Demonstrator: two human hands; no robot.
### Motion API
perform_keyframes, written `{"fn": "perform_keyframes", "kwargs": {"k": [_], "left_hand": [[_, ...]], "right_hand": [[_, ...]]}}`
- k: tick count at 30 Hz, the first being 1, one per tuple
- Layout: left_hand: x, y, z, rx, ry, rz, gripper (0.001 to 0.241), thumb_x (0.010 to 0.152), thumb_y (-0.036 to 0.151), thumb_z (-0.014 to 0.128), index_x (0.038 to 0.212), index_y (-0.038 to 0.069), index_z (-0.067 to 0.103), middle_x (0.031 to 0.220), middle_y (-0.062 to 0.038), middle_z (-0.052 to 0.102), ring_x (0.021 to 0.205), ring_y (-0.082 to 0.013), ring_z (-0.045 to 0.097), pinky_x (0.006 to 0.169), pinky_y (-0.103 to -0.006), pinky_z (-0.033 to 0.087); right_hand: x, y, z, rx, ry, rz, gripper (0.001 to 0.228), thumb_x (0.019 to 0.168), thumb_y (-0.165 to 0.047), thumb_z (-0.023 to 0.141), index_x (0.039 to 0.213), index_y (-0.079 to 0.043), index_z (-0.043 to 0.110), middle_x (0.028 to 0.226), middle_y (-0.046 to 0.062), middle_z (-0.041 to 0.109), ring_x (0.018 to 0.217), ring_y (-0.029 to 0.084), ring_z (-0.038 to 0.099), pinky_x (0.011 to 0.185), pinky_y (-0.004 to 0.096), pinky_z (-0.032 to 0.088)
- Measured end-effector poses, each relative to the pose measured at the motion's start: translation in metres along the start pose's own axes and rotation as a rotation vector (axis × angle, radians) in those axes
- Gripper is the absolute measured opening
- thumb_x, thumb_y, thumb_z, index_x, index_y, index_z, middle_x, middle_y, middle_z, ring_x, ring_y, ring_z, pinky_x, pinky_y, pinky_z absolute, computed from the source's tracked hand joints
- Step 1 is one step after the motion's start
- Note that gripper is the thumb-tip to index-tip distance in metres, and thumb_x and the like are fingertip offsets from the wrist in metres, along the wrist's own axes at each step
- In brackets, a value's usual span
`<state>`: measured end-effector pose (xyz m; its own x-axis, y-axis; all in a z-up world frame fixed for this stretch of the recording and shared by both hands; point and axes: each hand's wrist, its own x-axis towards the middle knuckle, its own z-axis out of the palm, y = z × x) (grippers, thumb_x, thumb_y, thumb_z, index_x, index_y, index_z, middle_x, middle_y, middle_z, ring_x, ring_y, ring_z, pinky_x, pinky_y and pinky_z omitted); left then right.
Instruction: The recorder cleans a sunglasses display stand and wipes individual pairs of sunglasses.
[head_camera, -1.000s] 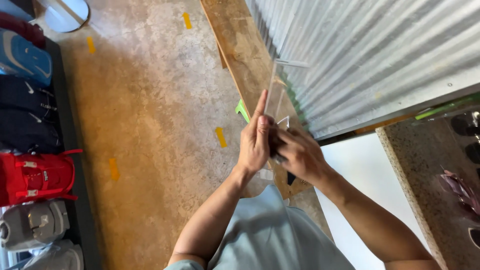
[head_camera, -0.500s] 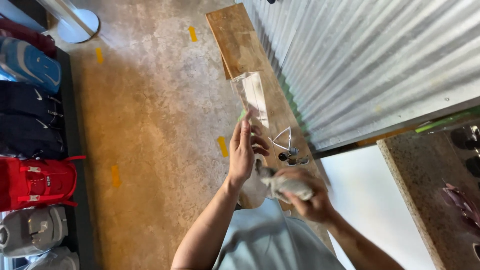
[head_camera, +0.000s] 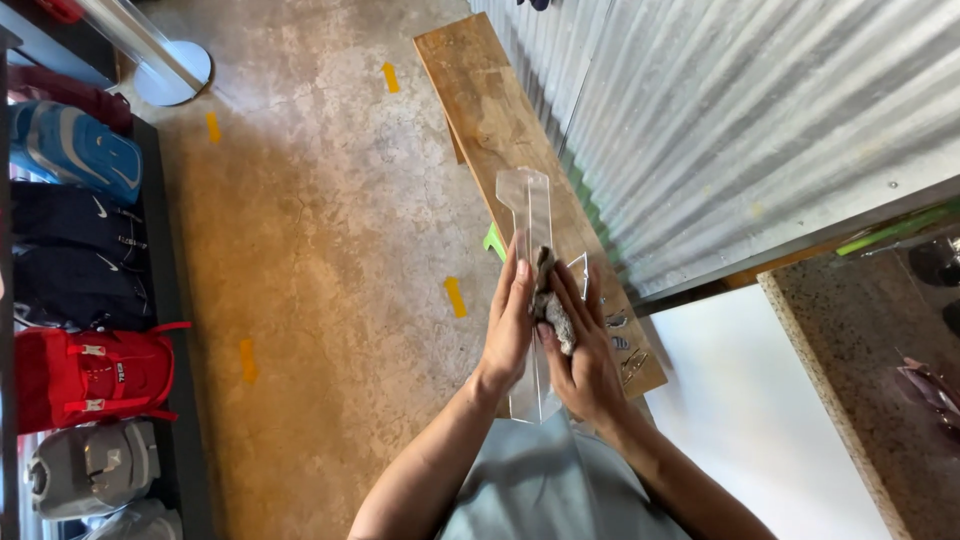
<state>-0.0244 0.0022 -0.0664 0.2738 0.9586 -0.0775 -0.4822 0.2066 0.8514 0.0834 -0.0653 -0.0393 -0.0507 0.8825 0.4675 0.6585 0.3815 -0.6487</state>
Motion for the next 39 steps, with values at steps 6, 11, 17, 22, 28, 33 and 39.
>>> {"fn": "perform_keyframes", "kwargs": {"k": [6, 11, 17, 22, 28, 33, 39], "left_hand": [[0.006, 0.004, -0.009, 0.004, 0.012, 0.047, 0.065, 0.109, 0.039, 0.044, 0.165, 0.013, 0.025, 0.172, -0.008, 0.026, 0.156, -0.0195, 0.026, 0.124, -0.0354, 0.026], [-0.007, -0.009, -0.004, 0.047, -0.062, -0.035, 0.065, 0.112, 0.034, 0.046, 0.17, 0.012, 0.028, 0.144, -0.009, 0.046, 0.109, -0.0125, 0.045, 0.09, -0.0267, 0.039], [-0.003, 0.007, -0.007, 0.017, -0.097, -0.013, 0.065, 0.111, 0.037, 0.042, 0.168, 0.01, 0.027, 0.139, -0.006, 0.051, 0.101, -0.0076, 0.051, 0.083, -0.0245, 0.043], [0.0, 0.002, -0.02, -0.005, -0.121, 0.028, 0.066, 0.112, 0.041, 0.039, 0.165, 0.003, 0.027, 0.167, -0.009, 0.038, 0.148, -0.0134, 0.041, 0.121, -0.0302, 0.035], [0.018, -0.007, -0.023, -0.098, -0.115, -0.102, 0.076, 0.113, 0.046, 0.042, 0.176, 0.011, 0.019, 0.146, -0.024, 0.047, 0.125, -0.0251, 0.049, 0.104, -0.0378, 0.039], [0.042, 0.041, -0.038, -0.266, 0.115, 0.152, 0.083, 0.102, 0.055, 0.052, 0.167, 0.013, 0.022, 0.107, -0.004, 0.056, 0.083, -0.0115, 0.055, 0.076, -0.0274, 0.046], [0.071, 0.044, -0.062, -0.572, 0.373, 0.113, 0.088, 0.093, 0.059, 0.055, 0.163, 0.017, 0.023, 0.109, -0.006, 0.058, 0.091, -0.0189, 0.056, 0.081, -0.0333, 0.048]], "right_hand": [[-0.044, -0.005, -0.005, 0.116, -0.193, -0.062, 0.06, 0.103, -0.021, 0.055, 0.154, 0.005, 0.039, 0.164, 0.026, 0.034, 0.157, 0.049, 0.021, 0.128, 0.051, 0.021], [0.046, 0.022, -0.009, 0.003, -0.004, -0.025, 0.058, 0.106, -0.019, 0.053, 0.156, 0.005, 0.038, 0.166, 0.023, 0.036, 0.159, 0.045, 0.022, 0.13, 0.055, 0.019], [0.053, 0.001, -0.012, 0.162, 0.008, 0.108, 0.057, 0.106, -0.019, 0.053, 0.157, 0.002, 0.039, 0.167, 0.023, 0.032, 0.156, 0.041, 0.029, 0.125, 0.05, 0.034], [0.036, 0.003, -0.005, 0.028, -0.156, -0.177, 0.062, 0.102, -0.02, 0.059, 0.154, 0.004, 0.038, 0.165, 0.024, 0.032, 0.154, 0.042, 0.031, 0.123, 0.053, 0.033], [0.086, -0.001, -0.012, -0.056, 0.014, -0.051, 0.05, 0.111, -0.016, 0.056, 0.156, 0.0, 0.043, 0.167, 0.022, 0.037, 0.155, 0.043, 0.038, 0.124, 0.046, 0.042], [0.016, -0.034, -0.014, 0.146, -0.254, -0.166, 0.038, 0.097, -0.013, 0.064, 0.132, 0.002, 0.063, 0.148, 0.021, 0.058, 0.143, 0.037, 0.052, 0.109, 0.044, 0.05], [-0.064, 0.065, -0.001, 0.49, 0.039, 0.493, 0.017, 0.104, -0.014, 0.061, 0.108, 0.0, 0.07, 0.091, 0.013, 0.071, 0.076, 0.017, 0.066, 0.066, 0.031, 0.054]]}}
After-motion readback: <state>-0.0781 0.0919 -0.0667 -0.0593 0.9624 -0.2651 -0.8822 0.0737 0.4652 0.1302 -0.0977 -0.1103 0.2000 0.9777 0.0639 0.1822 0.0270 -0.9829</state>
